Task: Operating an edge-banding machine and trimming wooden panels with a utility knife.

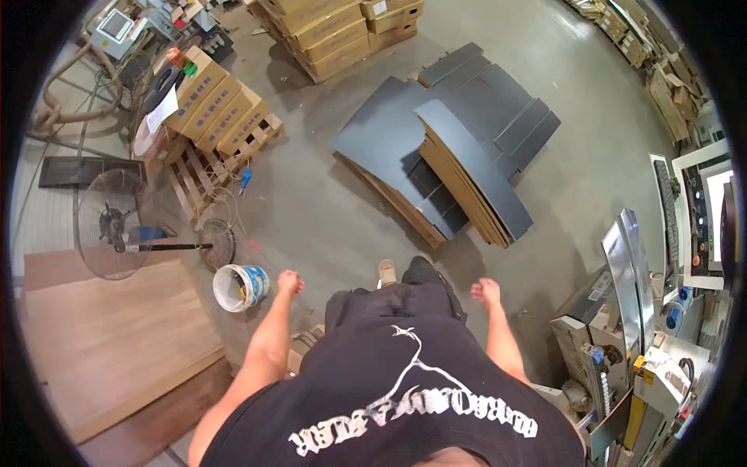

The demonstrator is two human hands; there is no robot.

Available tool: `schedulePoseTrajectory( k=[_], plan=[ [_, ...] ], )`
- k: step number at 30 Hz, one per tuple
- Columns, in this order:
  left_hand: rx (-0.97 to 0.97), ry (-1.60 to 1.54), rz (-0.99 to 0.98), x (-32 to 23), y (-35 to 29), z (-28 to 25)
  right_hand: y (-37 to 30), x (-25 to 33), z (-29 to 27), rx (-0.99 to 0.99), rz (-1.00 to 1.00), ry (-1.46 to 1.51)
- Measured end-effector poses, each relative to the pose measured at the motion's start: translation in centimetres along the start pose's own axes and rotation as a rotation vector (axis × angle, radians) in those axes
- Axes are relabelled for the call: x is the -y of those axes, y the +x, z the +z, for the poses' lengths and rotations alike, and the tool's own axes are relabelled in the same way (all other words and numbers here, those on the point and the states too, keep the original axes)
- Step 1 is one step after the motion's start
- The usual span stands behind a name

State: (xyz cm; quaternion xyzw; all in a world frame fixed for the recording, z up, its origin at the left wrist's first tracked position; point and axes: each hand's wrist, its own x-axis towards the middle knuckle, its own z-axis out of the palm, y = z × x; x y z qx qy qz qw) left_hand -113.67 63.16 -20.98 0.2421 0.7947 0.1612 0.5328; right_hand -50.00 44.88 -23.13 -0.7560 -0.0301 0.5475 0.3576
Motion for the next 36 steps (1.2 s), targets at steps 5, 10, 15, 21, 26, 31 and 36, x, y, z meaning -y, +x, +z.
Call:
schedulePoseTrajectory(
  k=[5, 10, 15, 21, 26, 31, 36],
  plan=[
    [0.313, 0.118, -0.222, -2.0, 2.7, 3.3, 5.7, 10.4, 12.1, 0.061, -0.028, -0.119],
    [0.336, 0.236, -0.113, -11.7, 11.9, 3.9, 14.9, 11.2, 26.7, 0.239, 0.014, -0.390],
    [0.359, 0.424, 0.192, -26.9, 29.5, 10.3, 30.8, 7.2, 34.3, 0.041, -0.035, -0.607],
    [0.291, 0.851, 0.402, -40.8, 53.9, 16.7, 43.2, 13.0, 47.3, -0.363, -0.182, -0.309],
    [0.401, 0.728, 0.507, -48.7, 64.9, 34.0, 49.0, 13.4, 47.0, -0.642, -0.142, -0.455],
    [0.523, 0.528, 0.313, -53.1, 68.6, 42.5, 49.8, 13.9, 50.5, -0.702, -0.106, -0.329],
    [0.222, 0.512, 0.463, -58.2, 67.7, 40.0, 47.0, 16.8, 56.9, -0.559, -0.041, 0.203]
  ],
)
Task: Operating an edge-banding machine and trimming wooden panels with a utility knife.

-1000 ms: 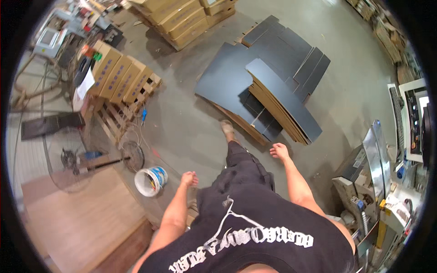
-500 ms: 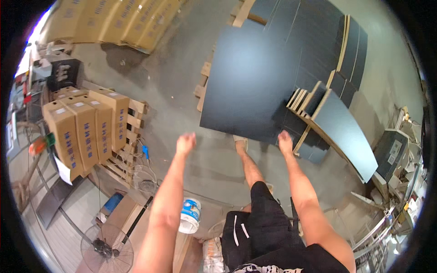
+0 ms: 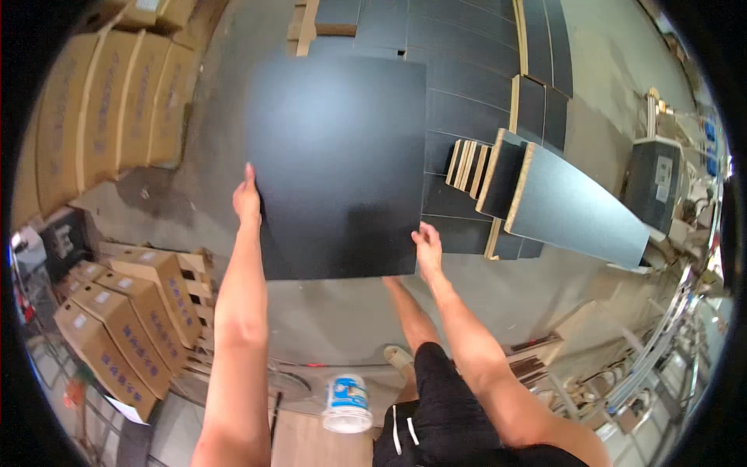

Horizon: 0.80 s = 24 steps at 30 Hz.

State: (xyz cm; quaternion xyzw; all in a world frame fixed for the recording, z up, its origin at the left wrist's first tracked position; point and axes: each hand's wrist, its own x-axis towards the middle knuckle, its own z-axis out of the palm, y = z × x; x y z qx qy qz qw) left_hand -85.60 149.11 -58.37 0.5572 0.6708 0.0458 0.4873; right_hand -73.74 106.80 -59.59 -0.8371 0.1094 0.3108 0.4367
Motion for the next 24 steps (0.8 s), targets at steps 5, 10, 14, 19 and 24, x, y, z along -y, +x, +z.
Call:
schedulePoseTrajectory(
  k=[5, 10, 14, 19, 24],
  plan=[
    [-0.238, -0.091, 0.188, -3.1, -9.0, -9.5, -9.0, 3.5, -1.2, 0.223, 0.081, 0.524],
    [-0.406, -0.401, 0.140, -4.7, -24.6, -24.9, -26.3, 14.5, -12.2, 0.520, -0.071, 0.459],
    [-0.225, -0.787, 0.076, -0.2, -32.5, -31.7, -40.1, 21.5, -20.6, 0.668, -0.317, 0.425],
    [0.028, -1.162, 0.030, 0.3, -40.3, -29.7, -56.4, 28.4, -27.5, 0.626, -0.596, 0.470],
    [0.092, -1.310, 0.000, -1.1, -47.1, -28.2, -67.0, 31.1, -34.5, 0.488, -0.820, 0.391]
  ],
)
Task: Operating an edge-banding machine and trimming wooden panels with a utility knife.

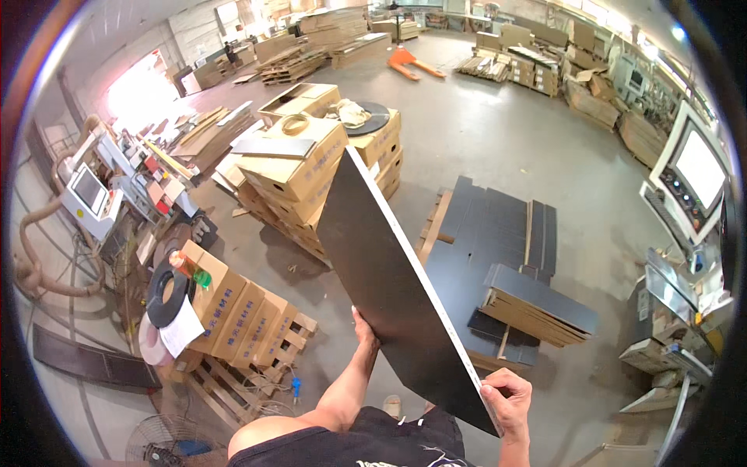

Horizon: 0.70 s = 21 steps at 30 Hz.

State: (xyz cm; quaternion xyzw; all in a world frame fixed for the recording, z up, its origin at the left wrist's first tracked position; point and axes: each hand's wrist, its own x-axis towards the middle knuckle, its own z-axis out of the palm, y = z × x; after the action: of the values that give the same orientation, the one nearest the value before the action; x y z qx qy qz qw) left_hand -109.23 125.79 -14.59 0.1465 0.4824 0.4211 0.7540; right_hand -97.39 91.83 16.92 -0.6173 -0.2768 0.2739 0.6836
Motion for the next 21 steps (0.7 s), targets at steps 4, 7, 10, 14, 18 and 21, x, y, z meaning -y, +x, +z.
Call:
schedulePoseTrajectory(
  k=[4, 7, 10, 14, 18, 21],
  plan=[
    [0.093, -0.041, -0.105, 0.9, -9.2, 5.1, -5.6, 1.8, -5.4, 0.113, 0.071, 0.269],
    [0.211, 0.003, 0.040, 4.2, -11.4, 5.2, -17.0, -9.2, -12.9, -0.112, 0.188, -0.017],
    [0.369, -0.177, -0.063, 5.5, -17.6, 8.8, -17.0, -11.6, -12.4, -0.009, 0.434, -0.439],
    [0.700, -0.009, 0.088, 11.3, -22.3, 16.7, -15.5, -5.8, -15.1, -0.335, 0.070, -0.302],
    [0.691, 0.131, 0.032, 18.1, -31.7, 23.7, -18.5, -2.0, -22.9, -0.613, -0.164, 0.085],
    [0.539, 0.415, 0.093, 24.6, -38.0, 26.9, -23.5, 4.1, -30.5, -0.591, -0.308, 0.131]
  ],
)
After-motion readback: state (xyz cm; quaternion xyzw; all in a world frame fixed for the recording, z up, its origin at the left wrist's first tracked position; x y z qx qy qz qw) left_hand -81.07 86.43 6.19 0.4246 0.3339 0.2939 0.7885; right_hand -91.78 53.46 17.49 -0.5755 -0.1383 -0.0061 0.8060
